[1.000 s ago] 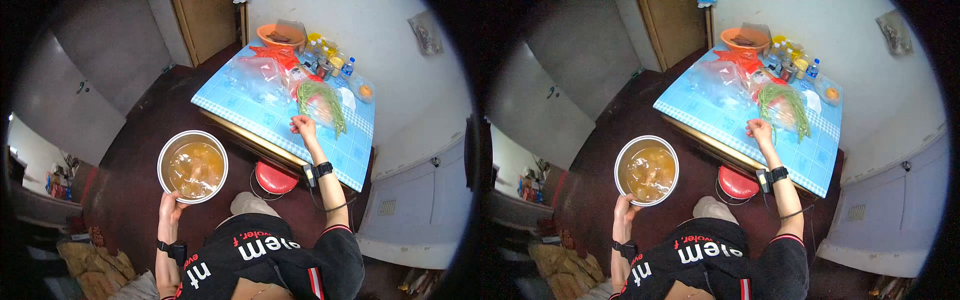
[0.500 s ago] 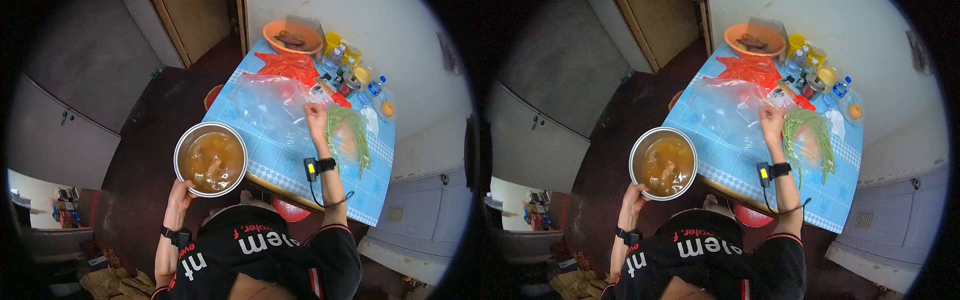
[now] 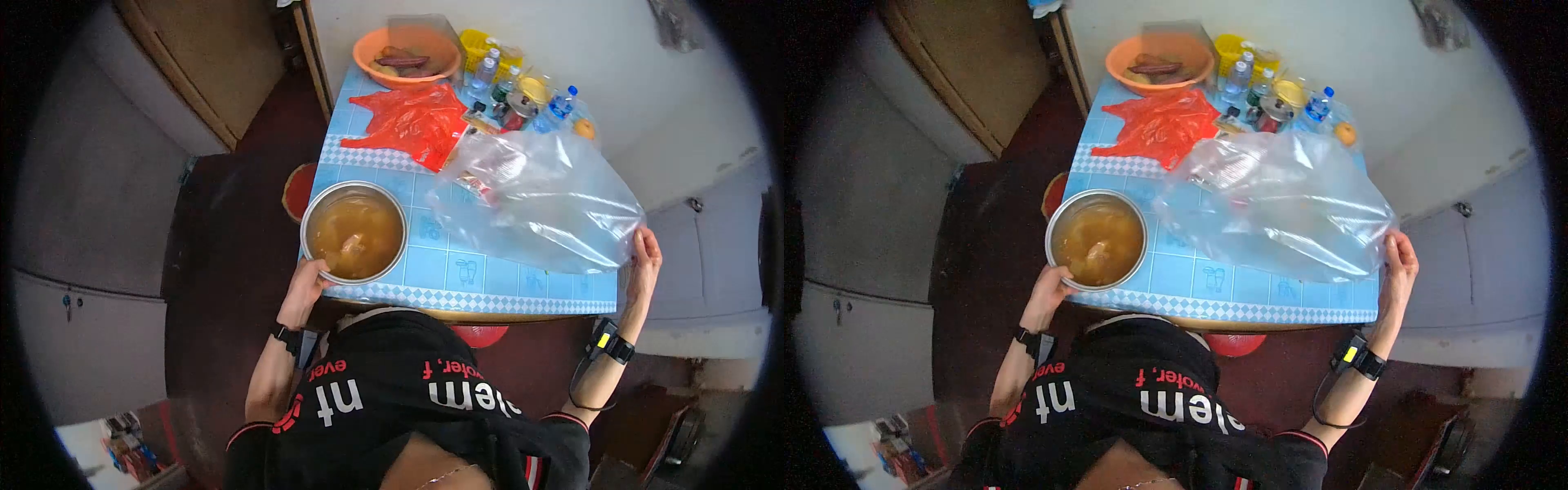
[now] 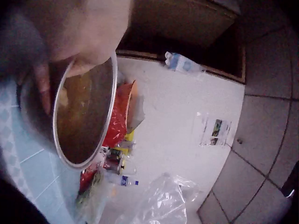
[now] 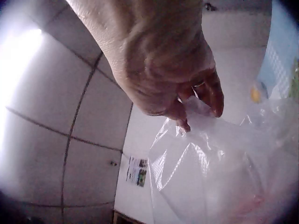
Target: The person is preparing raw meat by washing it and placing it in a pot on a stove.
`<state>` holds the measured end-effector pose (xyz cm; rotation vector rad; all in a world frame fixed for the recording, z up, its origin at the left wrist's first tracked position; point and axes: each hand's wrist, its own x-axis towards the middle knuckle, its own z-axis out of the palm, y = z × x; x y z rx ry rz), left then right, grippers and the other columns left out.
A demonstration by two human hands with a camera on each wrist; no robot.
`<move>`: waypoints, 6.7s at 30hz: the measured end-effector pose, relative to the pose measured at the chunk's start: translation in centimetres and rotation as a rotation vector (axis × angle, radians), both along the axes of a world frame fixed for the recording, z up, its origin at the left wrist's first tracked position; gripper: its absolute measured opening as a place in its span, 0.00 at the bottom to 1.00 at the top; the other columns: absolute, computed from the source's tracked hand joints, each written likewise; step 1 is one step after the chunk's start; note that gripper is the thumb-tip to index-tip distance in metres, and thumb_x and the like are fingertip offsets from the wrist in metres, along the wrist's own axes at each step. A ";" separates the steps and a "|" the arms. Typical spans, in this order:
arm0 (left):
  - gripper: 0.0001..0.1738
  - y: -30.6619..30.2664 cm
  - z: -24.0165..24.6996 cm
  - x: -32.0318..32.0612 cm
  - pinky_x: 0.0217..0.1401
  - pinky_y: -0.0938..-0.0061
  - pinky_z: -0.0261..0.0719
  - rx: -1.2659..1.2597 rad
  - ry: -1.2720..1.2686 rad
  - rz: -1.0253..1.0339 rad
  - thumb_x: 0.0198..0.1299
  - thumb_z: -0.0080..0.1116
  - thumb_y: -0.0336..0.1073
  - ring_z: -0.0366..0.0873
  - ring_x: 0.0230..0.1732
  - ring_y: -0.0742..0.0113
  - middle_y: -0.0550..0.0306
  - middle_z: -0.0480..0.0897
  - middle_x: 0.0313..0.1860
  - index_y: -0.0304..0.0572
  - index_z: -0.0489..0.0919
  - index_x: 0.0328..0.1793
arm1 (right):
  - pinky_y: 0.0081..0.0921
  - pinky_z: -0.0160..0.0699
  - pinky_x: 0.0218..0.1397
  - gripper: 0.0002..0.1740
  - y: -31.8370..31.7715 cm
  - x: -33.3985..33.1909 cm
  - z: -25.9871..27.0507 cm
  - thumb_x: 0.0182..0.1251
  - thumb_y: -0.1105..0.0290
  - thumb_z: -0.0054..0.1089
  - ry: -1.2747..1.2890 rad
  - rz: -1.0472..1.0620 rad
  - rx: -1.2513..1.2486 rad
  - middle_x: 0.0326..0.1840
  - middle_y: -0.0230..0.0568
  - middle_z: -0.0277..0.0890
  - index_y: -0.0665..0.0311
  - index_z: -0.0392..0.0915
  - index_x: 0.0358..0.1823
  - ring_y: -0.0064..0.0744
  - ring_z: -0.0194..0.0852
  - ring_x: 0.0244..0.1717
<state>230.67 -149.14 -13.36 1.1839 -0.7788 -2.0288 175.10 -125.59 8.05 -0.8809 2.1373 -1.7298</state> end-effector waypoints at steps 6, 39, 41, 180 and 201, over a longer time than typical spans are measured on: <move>0.35 -4.7 -1.3 -3.1 0.41 0.52 0.87 -0.002 0.064 -0.110 0.46 0.45 0.25 0.79 0.51 0.49 0.44 0.73 0.58 0.39 0.61 0.67 | 0.20 0.71 0.57 0.13 6.9 1.2 -1.3 0.67 0.74 0.55 -0.194 0.019 -0.220 0.49 0.32 0.78 0.65 0.75 0.52 0.21 0.74 0.50; 0.43 0.3 17.0 -12.3 0.47 0.68 0.81 -0.287 0.573 -0.685 0.66 0.52 0.37 0.80 0.51 0.54 0.41 0.72 0.63 0.51 0.39 0.79 | 0.31 0.67 0.67 0.10 -5.1 14.3 7.4 0.69 0.74 0.52 -0.032 0.181 -0.419 0.58 0.51 0.74 0.68 0.77 0.48 0.36 0.70 0.61; 0.49 0.1 17.1 -11.0 0.45 0.67 0.82 -0.311 0.602 -0.650 0.65 0.53 0.39 0.80 0.51 0.53 0.39 0.69 0.65 0.57 0.29 0.79 | 0.35 0.64 0.69 0.09 -6.3 15.0 7.0 0.67 0.75 0.52 -0.011 0.251 -0.419 0.58 0.53 0.74 0.68 0.77 0.46 0.41 0.69 0.63; 0.15 65.1 1.1 -78.8 0.36 0.62 0.79 -1.144 -0.289 -2.005 0.55 0.57 0.39 0.83 0.34 0.55 0.45 0.84 0.33 0.34 0.81 0.40 | 0.28 0.82 0.31 0.14 80.7 -6.0 -27.5 0.66 0.62 0.55 -0.954 -1.051 -0.357 0.37 0.44 0.81 0.65 0.74 0.45 0.35 0.83 0.33; 0.23 101.9 0.2 -130.0 0.41 0.73 0.78 -0.777 -0.312 -2.107 0.60 0.59 0.42 0.80 0.39 0.68 0.49 0.82 0.41 0.32 0.74 0.56 | 0.26 0.82 0.35 0.18 111.9 -68.8 -23.5 0.68 0.60 0.56 -1.073 -0.803 -0.251 0.41 0.44 0.80 0.64 0.73 0.51 0.30 0.82 0.36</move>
